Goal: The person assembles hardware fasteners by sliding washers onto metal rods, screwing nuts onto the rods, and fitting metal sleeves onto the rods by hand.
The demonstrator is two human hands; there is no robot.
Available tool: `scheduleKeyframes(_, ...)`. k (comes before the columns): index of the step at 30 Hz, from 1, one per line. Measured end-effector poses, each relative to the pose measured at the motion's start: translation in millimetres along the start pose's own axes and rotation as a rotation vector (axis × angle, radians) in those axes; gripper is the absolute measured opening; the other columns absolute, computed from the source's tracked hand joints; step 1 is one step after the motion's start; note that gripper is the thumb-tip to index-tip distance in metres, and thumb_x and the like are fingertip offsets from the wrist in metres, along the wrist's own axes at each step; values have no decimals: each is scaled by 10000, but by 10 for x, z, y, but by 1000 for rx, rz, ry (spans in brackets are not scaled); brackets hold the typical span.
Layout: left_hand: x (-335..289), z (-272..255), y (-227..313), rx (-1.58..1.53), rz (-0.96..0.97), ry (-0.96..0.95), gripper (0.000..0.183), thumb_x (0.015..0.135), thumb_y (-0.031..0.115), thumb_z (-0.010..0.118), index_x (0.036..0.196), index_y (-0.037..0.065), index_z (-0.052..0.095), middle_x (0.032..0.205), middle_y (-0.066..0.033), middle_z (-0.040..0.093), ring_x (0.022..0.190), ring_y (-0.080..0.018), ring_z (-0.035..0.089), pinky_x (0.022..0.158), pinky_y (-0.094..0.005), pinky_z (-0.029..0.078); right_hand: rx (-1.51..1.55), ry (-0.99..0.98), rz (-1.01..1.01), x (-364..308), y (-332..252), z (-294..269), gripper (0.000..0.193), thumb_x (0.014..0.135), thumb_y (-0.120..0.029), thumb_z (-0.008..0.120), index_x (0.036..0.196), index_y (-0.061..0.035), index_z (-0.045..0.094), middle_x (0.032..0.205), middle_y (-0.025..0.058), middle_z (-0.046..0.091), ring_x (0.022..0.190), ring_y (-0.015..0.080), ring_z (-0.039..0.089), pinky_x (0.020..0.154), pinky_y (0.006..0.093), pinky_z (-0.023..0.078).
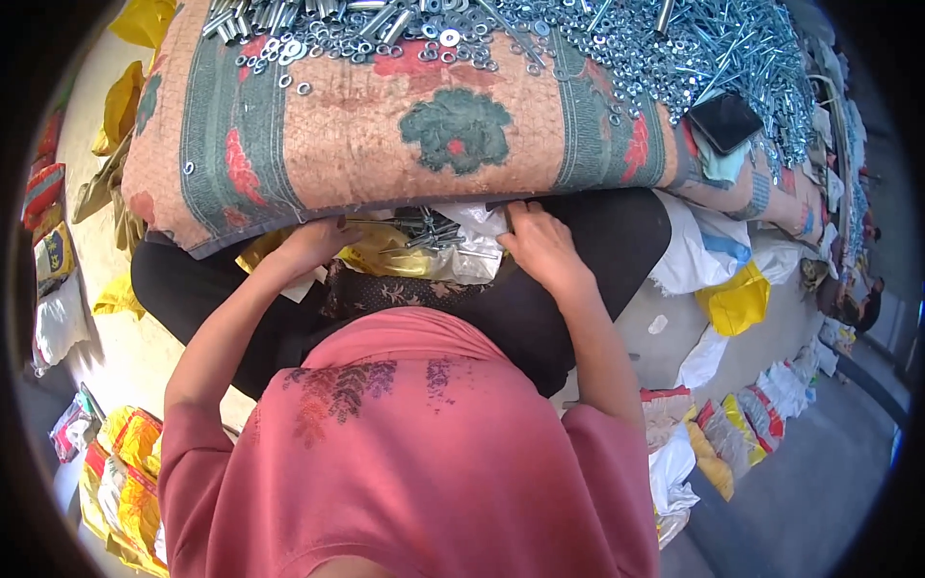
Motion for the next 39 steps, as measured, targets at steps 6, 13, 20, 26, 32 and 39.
scheduleKeyframes(6, 8, 246, -295, -853, -362, 170, 514, 794, 383, 618, 1084, -32, 535, 981, -188, 586, 684, -248, 632, 552, -339, 532, -10, -99, 192, 27, -3, 31, 388, 753, -241, 649, 1041, -14, 523, 909, 228, 586, 871, 388, 586, 755, 461, 475)
scheduleKeyframes(13, 175, 499, -385, -895, -356, 76, 403, 821, 253, 583, 1096, -25, 488, 848, -157, 599, 546, -207, 599, 408, -287, 485, 161, -42, 157, 84, 132, 382, 285, 764, -201, 615, 945, 19, 607, 830, 212, 634, 770, 313, 637, 677, 411, 508)
scheduleKeyframes(20, -26, 261, -533, -401, -358, -54, 195, 754, 174, 579, 776, -19, 586, 576, -84, 578, 415, -149, 536, 367, -284, 416, 563, -182, 423, 61, 199, 270, 212, 782, -139, 561, 824, 58, 626, 618, 127, 619, 484, 152, 602, 453, 273, 482)
scheduleKeyframes(26, -146, 192, -292, 431, -144, 97, 220, 728, 239, 580, 757, 25, 619, 734, -162, 649, 655, -264, 645, 603, -358, 505, 556, -240, 444, 72, 222, -23, 237, 765, -145, 536, 832, 72, 601, 602, 113, 604, 471, 157, 585, 420, 277, 468)
scheduleKeyframes(32, -331, 365, 494, 693, 613, 551, 217, 701, 179, 624, 783, 65, 458, 671, -75, 475, 660, -239, 569, 554, -356, 465, 597, -235, 412, 75, 246, -95, 202, 776, -146, 555, 773, 52, 598, 566, 65, 569, 445, 98, 541, 392, 238, 437)
scheduleKeyframes(39, 207, 963, 206, 720, 495, 25, 152, 762, 120, 488, 880, 47, 551, 842, -143, 631, 693, -305, 644, 563, -413, 503, 538, -205, 260, -72, 107, -112, 161, 752, -125, 564, 735, 35, 563, 584, 174, 581, 518, 232, 616, 511, 347, 488)
Point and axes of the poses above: each hand's wrist, its own x-axis towards the middle knuckle, its own z-axis out of the palm, y = z × x, the point moved 1 cm from there along x, towards the middle knuckle
